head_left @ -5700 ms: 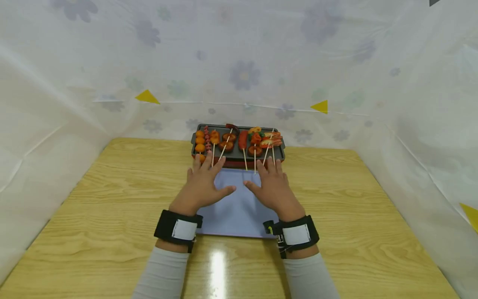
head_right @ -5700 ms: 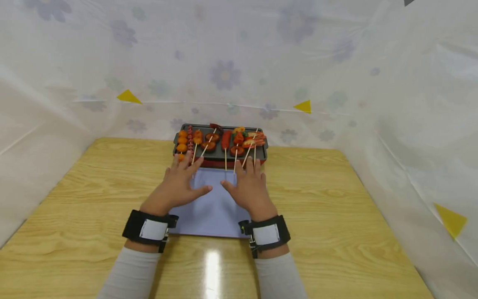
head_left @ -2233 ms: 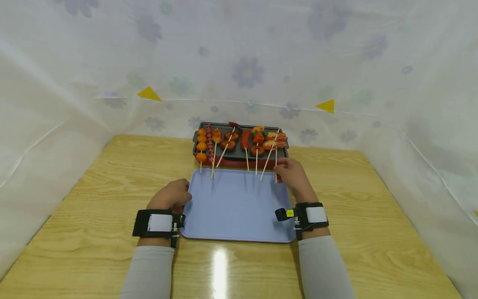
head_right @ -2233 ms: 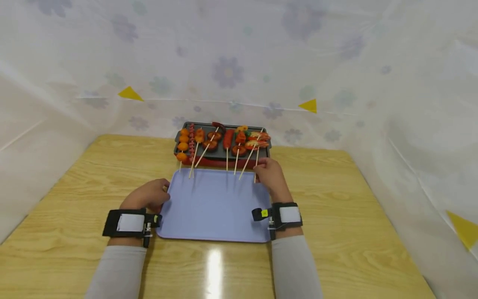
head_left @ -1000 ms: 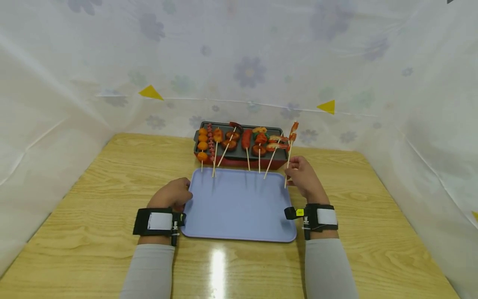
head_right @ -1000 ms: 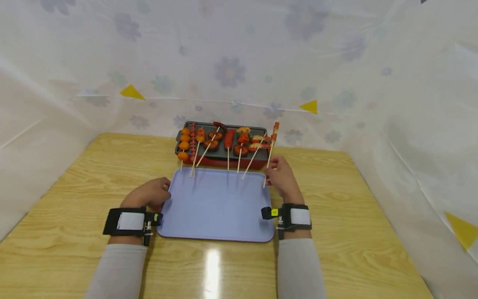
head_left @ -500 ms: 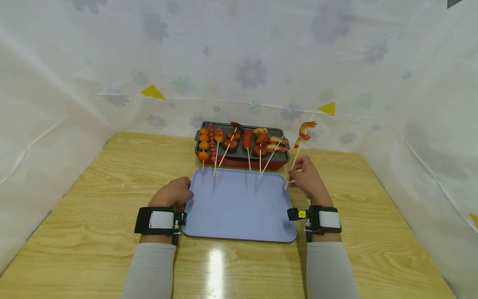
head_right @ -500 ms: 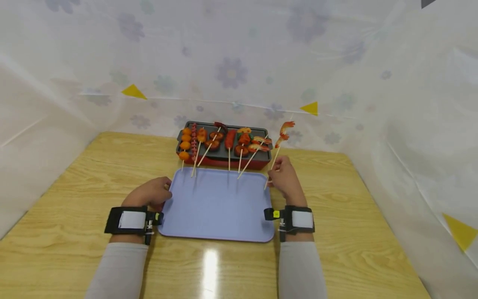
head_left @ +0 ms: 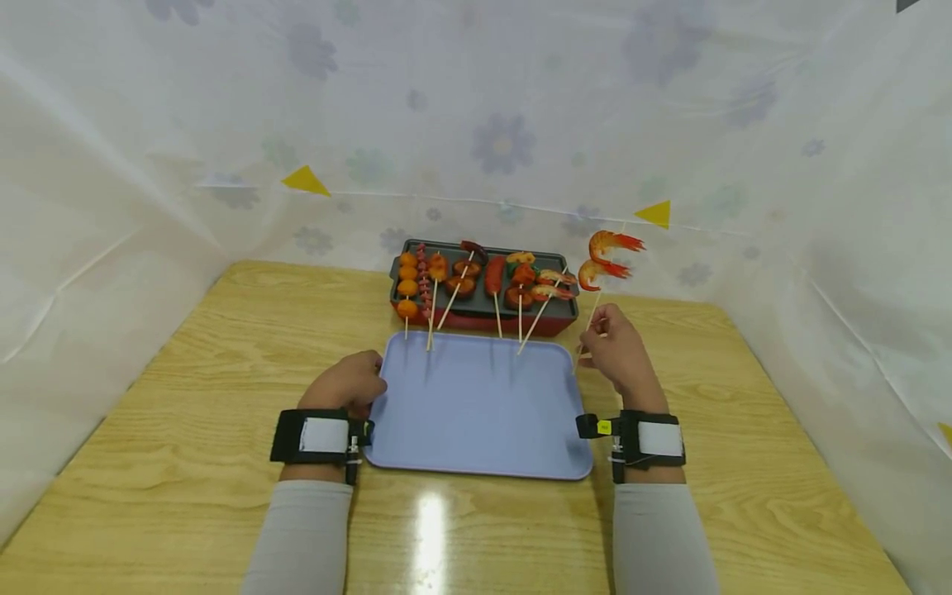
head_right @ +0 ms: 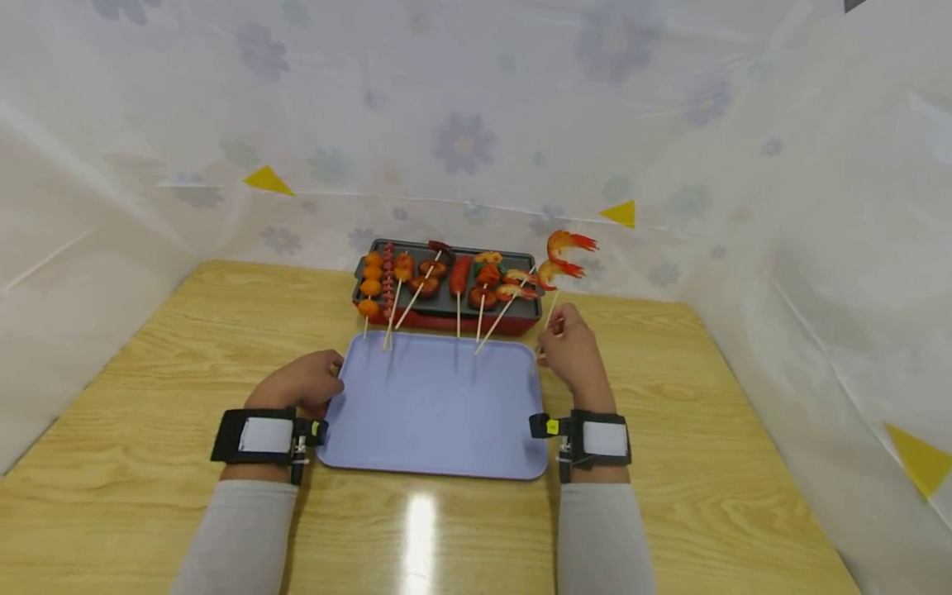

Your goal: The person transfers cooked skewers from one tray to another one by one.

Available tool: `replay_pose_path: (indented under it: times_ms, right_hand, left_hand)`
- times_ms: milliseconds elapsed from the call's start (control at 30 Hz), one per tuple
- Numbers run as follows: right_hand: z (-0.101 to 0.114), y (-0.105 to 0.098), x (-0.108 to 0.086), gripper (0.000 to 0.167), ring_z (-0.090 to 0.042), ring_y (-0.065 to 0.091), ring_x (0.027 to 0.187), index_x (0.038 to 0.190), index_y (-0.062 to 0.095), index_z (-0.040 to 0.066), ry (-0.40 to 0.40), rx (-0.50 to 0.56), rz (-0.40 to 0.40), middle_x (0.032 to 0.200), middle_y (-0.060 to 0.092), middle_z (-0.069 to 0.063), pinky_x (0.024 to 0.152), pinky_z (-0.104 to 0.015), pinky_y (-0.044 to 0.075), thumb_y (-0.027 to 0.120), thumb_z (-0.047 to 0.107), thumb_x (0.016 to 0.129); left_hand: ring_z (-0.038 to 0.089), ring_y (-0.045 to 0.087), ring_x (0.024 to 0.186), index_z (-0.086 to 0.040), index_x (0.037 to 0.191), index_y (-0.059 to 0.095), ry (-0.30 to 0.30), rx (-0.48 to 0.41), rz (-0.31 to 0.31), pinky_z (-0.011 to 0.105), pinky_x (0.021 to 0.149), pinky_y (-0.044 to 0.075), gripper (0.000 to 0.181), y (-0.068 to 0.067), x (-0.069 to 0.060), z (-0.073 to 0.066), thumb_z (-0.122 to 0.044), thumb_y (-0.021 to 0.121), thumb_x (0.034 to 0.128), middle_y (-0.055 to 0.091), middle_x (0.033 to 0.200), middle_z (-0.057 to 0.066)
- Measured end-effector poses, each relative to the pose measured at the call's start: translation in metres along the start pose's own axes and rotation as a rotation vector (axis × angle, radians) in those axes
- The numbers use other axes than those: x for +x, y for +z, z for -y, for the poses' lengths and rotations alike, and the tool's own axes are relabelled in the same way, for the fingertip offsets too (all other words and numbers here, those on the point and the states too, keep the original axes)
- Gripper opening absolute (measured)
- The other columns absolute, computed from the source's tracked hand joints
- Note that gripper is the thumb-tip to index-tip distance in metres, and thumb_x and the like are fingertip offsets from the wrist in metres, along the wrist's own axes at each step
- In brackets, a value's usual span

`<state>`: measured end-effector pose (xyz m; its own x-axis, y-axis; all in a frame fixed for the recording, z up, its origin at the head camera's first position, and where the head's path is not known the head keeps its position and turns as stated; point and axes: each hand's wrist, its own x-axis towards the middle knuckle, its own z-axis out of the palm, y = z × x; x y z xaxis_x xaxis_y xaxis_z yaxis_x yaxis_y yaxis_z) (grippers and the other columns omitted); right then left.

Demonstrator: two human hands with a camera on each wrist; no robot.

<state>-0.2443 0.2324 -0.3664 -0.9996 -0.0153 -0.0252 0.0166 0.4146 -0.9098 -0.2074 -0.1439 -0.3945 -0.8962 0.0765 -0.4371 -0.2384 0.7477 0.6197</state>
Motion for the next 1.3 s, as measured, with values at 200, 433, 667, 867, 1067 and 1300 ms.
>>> replay_pose_path:
  times_ms: [200,433,667,867,1067,1300]
  right_hand:
    - [0.001,0.000,-0.002,0.012,-0.043,0.062,0.099,0.108,0.041,0.002,-0.019,-0.045,-0.022,0.103,0.048,-0.017,0.072,-0.039,0.059,0.047,0.010,0.101]
    - [0.003,-0.001,-0.004,0.016,-0.041,0.063,0.097,0.111,0.048,-0.001,-0.053,-0.116,-0.069,0.103,0.050,-0.017,0.078,-0.047,0.058,0.050,0.009,0.099]
    - [0.007,-0.002,-0.010,0.015,-0.032,0.064,0.092,0.111,0.050,0.001,-0.076,-0.197,-0.064,0.103,0.056,-0.017,0.078,-0.042,0.058,0.051,0.009,0.098]
    - [0.005,-0.003,-0.020,0.017,-0.030,0.066,0.089,0.111,0.052,0.002,-0.065,-0.277,-0.012,0.102,0.061,-0.015,0.068,-0.036,0.054,0.051,0.013,0.098]
    - [0.006,0.001,-0.032,0.014,-0.025,0.067,0.083,0.108,0.052,0.003,-0.073,-0.322,0.015,0.098,0.062,-0.014,0.061,-0.033,0.049,0.051,0.011,0.097]
    - [0.008,0.007,-0.042,0.020,-0.022,0.067,0.079,0.114,0.049,-0.001,-0.091,-0.335,0.046,0.094,0.060,-0.013,0.057,-0.032,0.048,0.052,0.006,0.095]
  left_hand:
    - [0.025,0.062,0.064,0.008,0.136,0.046,-0.005,-0.003,-0.001,0.033,0.054,0.053,0.048,-0.001,-0.001,-0.001,-0.002,0.051,0.0897,0.061,0.094,0.018]
    - [0.025,0.062,0.065,0.008,0.137,0.045,-0.006,-0.012,-0.002,0.033,0.055,0.054,0.049,-0.001,-0.001,0.000,-0.002,0.051,0.0897,0.060,0.096,0.018]
    - [0.025,0.063,0.066,0.008,0.141,0.042,-0.005,-0.013,0.005,0.034,0.056,0.055,0.053,-0.001,-0.001,0.001,-0.002,0.051,0.0898,0.060,0.102,0.019]
    - [0.025,0.062,0.068,0.008,0.142,0.042,-0.003,-0.033,0.013,0.034,0.058,0.056,0.053,-0.001,0.000,0.002,-0.002,0.051,0.0899,0.060,0.100,0.018]
    - [0.025,0.063,0.068,0.009,0.141,0.042,0.002,-0.040,0.015,0.034,0.058,0.056,0.053,-0.001,0.001,0.003,-0.002,0.051,0.0902,0.060,0.100,0.018]
    - [0.025,0.063,0.067,0.009,0.143,0.040,-0.002,-0.046,0.014,0.034,0.058,0.056,0.054,0.000,-0.001,0.002,-0.001,0.050,0.0902,0.060,0.103,0.020]
